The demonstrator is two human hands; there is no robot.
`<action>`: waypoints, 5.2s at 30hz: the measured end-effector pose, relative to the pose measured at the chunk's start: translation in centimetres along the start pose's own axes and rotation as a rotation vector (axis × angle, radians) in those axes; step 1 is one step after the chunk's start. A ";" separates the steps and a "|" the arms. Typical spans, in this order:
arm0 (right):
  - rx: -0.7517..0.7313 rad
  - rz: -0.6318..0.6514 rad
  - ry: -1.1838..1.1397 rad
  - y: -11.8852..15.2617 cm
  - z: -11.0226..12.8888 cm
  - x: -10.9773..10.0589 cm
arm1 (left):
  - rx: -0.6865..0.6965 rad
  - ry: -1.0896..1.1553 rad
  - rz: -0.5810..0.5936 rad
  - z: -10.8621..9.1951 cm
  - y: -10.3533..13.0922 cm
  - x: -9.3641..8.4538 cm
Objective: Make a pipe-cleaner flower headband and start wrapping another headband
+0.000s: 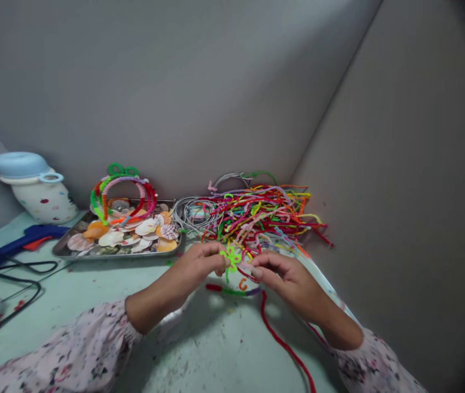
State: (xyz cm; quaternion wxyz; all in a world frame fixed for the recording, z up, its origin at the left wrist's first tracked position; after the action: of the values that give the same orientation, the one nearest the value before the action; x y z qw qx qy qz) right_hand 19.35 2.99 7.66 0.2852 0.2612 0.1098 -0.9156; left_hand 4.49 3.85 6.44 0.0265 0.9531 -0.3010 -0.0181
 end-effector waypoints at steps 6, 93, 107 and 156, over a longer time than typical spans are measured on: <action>0.022 -0.035 -0.051 -0.1 -0.2 -0.3 | 0.069 0.057 -0.005 -0.3 -0.1 -0.2; 0.077 -0.202 -0.258 -0.5 -2.4 0.6 | 0.018 0.193 -0.130 1.6 -0.7 -1.0; 0.082 -0.398 -0.119 -0.2 -3.4 -2.9 | 0.024 0.337 -0.064 2.9 -1.6 -0.6; -0.257 -0.394 0.334 0.8 0.9 0.5 | 0.059 -0.047 -0.192 1.8 2.0 -0.8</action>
State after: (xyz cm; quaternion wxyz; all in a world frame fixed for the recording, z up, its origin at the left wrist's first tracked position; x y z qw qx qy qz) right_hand 19.13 1.79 8.10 0.1103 0.3438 0.3189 -0.8763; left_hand 2.61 2.63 4.78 -0.0106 0.9772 -0.2093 -0.0339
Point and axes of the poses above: each hand's wrist, its own y-axis away from the middle knuckle, its own x-axis out of the palm, z = x × y, the point moved 8 cm from there along -y, towards the middle knuckle, and after that the axes turned 11 degrees about z, right-handed, at the moved point
